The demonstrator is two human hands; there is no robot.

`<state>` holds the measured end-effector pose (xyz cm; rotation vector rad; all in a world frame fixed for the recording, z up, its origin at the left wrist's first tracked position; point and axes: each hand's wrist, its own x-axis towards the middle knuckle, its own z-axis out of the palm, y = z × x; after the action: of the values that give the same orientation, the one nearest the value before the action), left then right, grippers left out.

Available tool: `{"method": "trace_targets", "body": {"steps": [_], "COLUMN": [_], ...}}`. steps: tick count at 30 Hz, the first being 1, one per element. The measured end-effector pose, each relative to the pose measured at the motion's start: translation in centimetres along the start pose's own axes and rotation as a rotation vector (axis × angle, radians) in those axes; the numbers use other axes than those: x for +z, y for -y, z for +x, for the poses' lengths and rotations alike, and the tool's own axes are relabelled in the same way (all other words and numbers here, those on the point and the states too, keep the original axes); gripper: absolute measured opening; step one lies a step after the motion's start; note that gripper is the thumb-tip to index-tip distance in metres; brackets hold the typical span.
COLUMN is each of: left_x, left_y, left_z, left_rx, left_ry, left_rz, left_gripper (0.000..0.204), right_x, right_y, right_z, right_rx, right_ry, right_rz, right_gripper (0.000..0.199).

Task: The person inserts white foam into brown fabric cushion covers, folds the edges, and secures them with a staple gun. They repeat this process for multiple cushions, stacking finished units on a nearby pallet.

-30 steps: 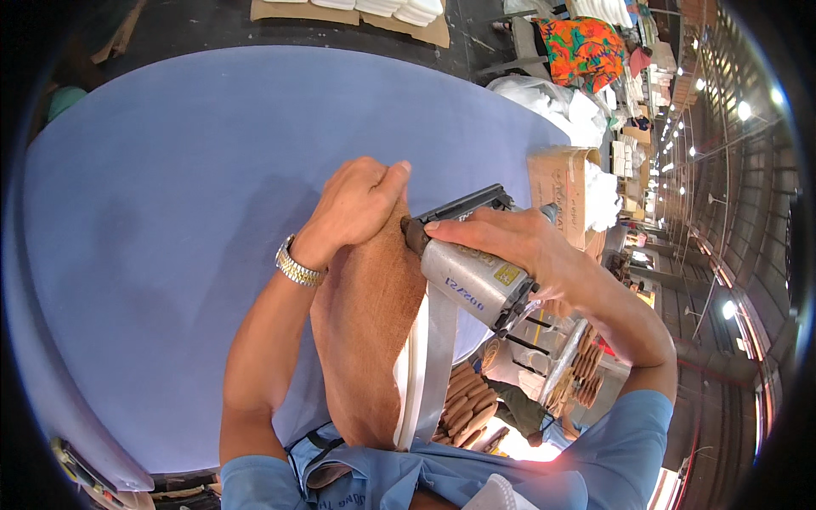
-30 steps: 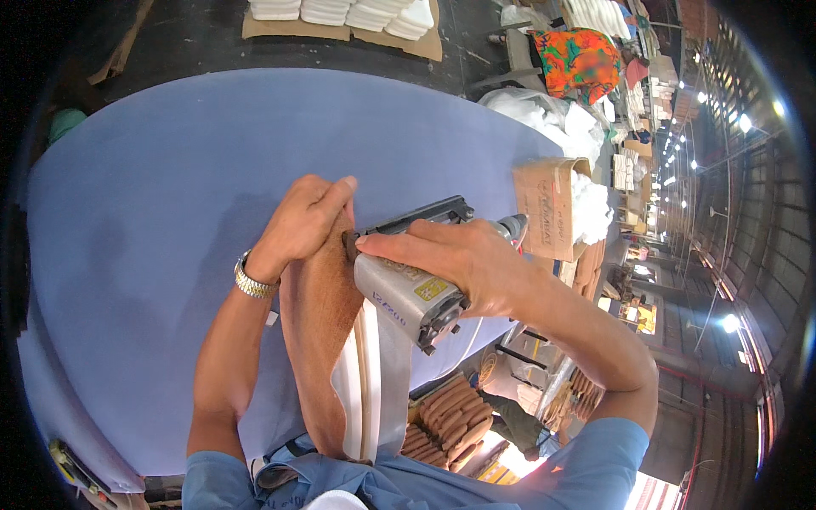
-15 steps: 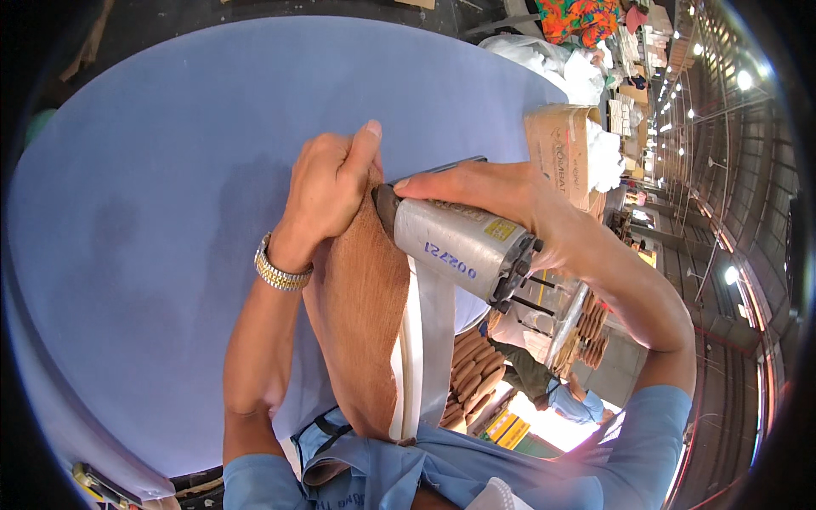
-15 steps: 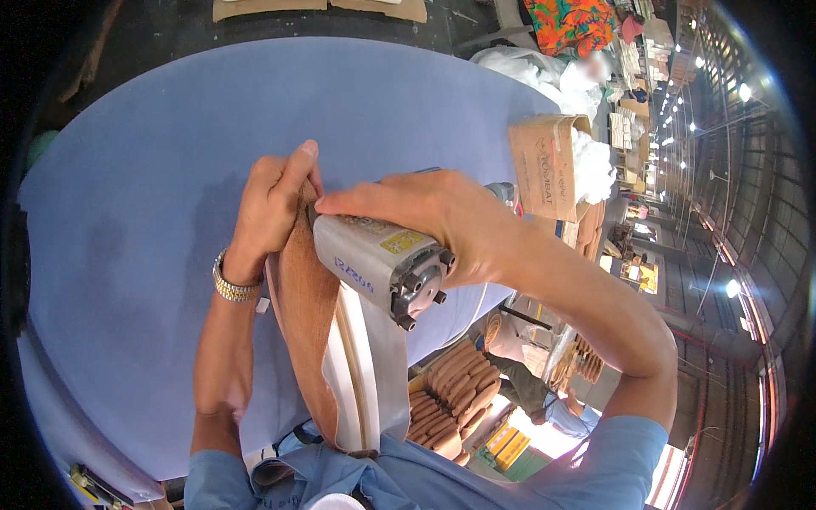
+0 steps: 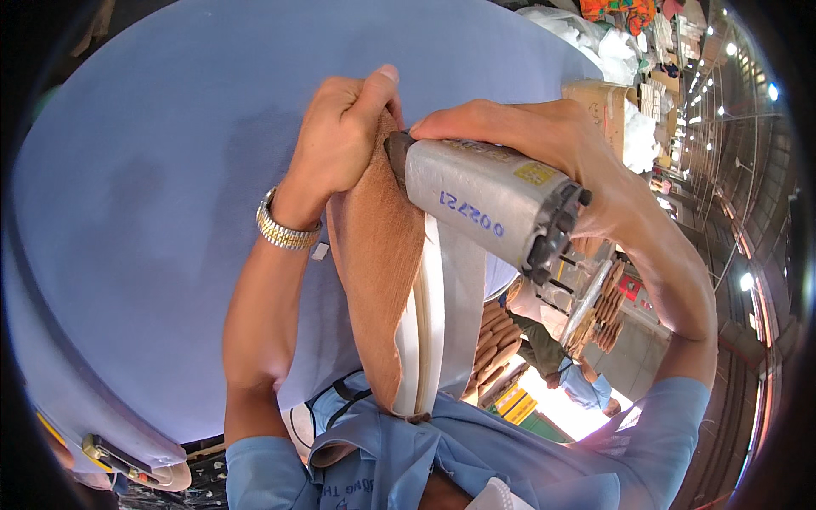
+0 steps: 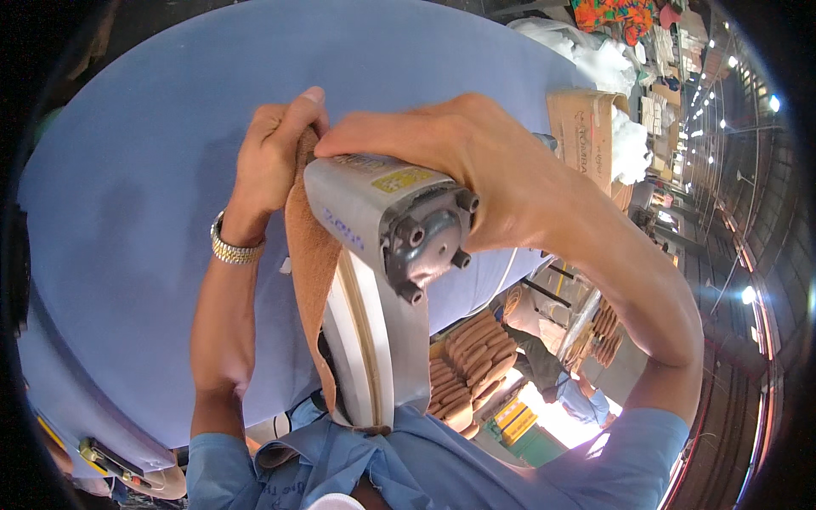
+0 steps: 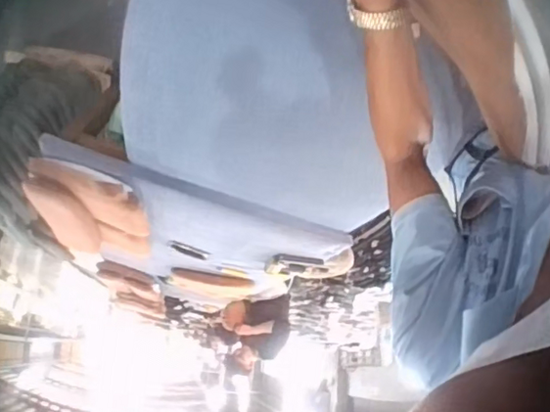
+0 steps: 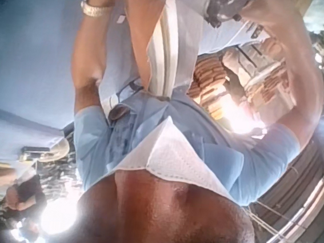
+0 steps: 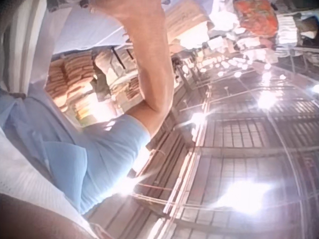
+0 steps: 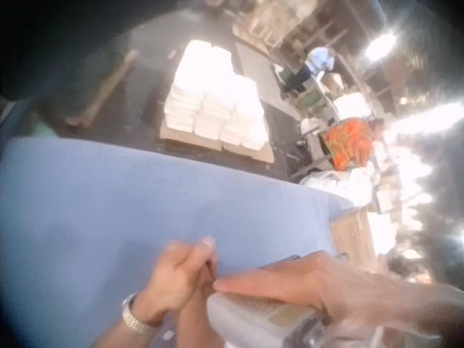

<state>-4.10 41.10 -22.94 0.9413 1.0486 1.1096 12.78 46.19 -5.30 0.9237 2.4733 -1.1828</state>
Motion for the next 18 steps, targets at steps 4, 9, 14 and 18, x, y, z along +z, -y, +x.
{"method": "trace_targets", "body": {"steps": [4, 9, 14, 18], "left_x": [-0.4, -0.8, -2.2, -2.4], "left_y": [-0.5, 0.6, -1.5, -9.4], "left_z": [-0.5, -1.1, -3.9, -7.4], "left_rx": [-0.013, 0.041, -0.162, 0.016], "left_ry": [0.013, 0.044, -0.168, -0.215], "left_rz": [-0.01, -0.045, -0.193, -0.235], "left_gripper": [0.061, 0.064, 0.063, 0.068], "right_x": [0.9, 3.3, 8.3, 18.4], "right_y": [-0.2, 2.1, 6.1, 1.3], "right_z": [-0.2, -3.1, -10.3, -16.1], "right_rx": [-0.089, -0.143, 0.044, 0.274], "right_ry": [-0.069, -0.247, -0.413, -0.661], "right_rz": [0.031, -0.249, -0.033, 0.08], "right_gripper": [0.082, 0.083, 0.088, 0.078]}}
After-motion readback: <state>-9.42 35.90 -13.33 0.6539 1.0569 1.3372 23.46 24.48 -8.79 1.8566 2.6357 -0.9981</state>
